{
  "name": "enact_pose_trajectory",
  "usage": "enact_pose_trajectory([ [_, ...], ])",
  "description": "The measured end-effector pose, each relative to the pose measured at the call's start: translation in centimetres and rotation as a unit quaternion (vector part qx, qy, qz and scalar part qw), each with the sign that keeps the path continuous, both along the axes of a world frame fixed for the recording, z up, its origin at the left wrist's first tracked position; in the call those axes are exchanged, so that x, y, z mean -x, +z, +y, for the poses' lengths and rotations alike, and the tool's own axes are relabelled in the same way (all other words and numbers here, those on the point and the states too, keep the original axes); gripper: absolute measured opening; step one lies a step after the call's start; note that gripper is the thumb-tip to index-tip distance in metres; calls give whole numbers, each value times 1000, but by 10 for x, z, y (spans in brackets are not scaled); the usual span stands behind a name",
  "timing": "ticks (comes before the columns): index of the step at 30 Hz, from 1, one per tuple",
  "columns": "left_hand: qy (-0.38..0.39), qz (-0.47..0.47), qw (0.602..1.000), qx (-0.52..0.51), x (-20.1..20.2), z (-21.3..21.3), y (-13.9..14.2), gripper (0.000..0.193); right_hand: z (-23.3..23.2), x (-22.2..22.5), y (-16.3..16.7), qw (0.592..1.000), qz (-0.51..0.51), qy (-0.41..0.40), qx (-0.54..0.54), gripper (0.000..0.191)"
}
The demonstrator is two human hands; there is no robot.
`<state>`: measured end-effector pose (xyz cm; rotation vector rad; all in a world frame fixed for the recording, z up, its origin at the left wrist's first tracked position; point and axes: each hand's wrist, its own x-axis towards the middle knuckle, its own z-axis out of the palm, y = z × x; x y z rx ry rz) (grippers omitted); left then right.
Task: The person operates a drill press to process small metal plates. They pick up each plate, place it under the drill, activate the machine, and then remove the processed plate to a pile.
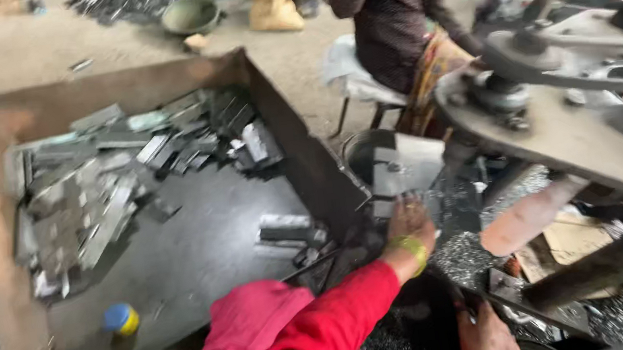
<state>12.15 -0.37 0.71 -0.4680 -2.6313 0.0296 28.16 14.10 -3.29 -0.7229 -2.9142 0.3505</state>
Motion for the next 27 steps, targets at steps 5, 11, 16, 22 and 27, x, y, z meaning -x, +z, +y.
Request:
enact_pose_trajectory([
  [5,-11,-24,999,26,-7,-10,4,60,4,-10,-7,998,53,13,-37,57],
  [11,-55,-130,990,22,-2,-9,6,63,-3,-9,4,1000,24,12,5,54],
  [16,1,-107,992,63,18,-1,-11,68,-13,-11,30,999,-34,-15,32,59],
  [22,-29,-164,986,-18,20,-6,-13,61,-16,-16,37,999,-9,-5,37,59],
  [27,-21,-118,992,50,-2,-17,4,58,-14,-16,33,1000,3,0,31,57],
])
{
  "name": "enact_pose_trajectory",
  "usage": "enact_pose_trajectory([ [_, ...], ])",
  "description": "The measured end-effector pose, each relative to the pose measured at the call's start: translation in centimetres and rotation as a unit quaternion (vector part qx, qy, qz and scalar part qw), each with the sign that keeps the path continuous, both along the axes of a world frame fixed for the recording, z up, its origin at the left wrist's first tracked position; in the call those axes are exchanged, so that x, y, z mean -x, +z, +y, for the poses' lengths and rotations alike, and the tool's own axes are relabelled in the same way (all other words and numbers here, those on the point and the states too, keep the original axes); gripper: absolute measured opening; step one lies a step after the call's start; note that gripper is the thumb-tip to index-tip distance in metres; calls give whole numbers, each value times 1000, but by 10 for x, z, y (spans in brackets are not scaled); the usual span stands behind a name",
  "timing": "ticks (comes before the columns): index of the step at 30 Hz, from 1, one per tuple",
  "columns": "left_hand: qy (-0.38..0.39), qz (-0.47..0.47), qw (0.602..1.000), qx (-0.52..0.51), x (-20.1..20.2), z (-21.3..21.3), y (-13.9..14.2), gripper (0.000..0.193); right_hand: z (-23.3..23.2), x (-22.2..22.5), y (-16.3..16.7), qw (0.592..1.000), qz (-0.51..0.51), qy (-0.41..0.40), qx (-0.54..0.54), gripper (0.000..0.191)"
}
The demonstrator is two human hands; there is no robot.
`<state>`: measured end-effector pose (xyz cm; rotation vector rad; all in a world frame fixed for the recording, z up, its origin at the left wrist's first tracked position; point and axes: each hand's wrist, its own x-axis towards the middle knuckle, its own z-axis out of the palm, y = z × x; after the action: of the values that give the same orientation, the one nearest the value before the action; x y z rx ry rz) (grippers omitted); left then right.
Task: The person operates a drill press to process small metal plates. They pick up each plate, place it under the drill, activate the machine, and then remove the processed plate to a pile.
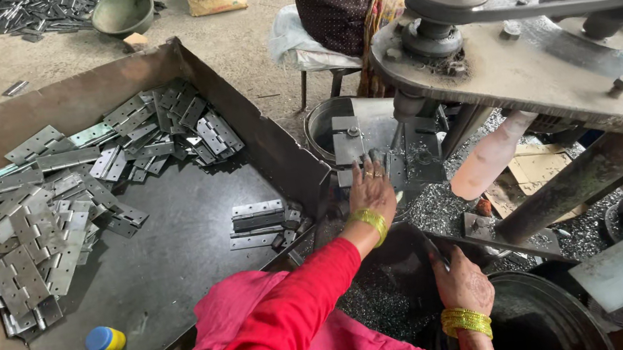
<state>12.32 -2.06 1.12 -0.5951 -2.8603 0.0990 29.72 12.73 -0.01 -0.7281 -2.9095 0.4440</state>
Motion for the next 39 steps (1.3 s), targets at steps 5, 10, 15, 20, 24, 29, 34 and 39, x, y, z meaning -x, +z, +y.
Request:
enact_pose_trajectory([
  [5,-20,-47,999,4,-11,0,11,54,-1,0,-2,1000,-5,5,-11,54],
  [10,-30,-51,998,20,-6,2,8,61,0,1,-4,999,29,18,-18,55],
  [15,-40,18,999,14,4,-2,-8,57,-2,-6,0,1000,8,25,-12,51],
  [20,-49,0,997,56,17,-1,-23,53,-6,-3,8,1000,-7,-2,10,54],
  [24,-39,18,999,25,14,2,-25,51,-7,-3,12,999,27,20,7,52],
  [29,-15,65,997,-25,-9,3,-8,46,-1,-3,2,1000,21,10,13,50],
  [34,-29,114,972,-203,-59,-22,7,41,12,-3,-15,993,41,39,-104,45],
  [39,-105,144,894,-410,-92,-103,-14,38,17,-7,-15,993,48,69,-84,41],
])
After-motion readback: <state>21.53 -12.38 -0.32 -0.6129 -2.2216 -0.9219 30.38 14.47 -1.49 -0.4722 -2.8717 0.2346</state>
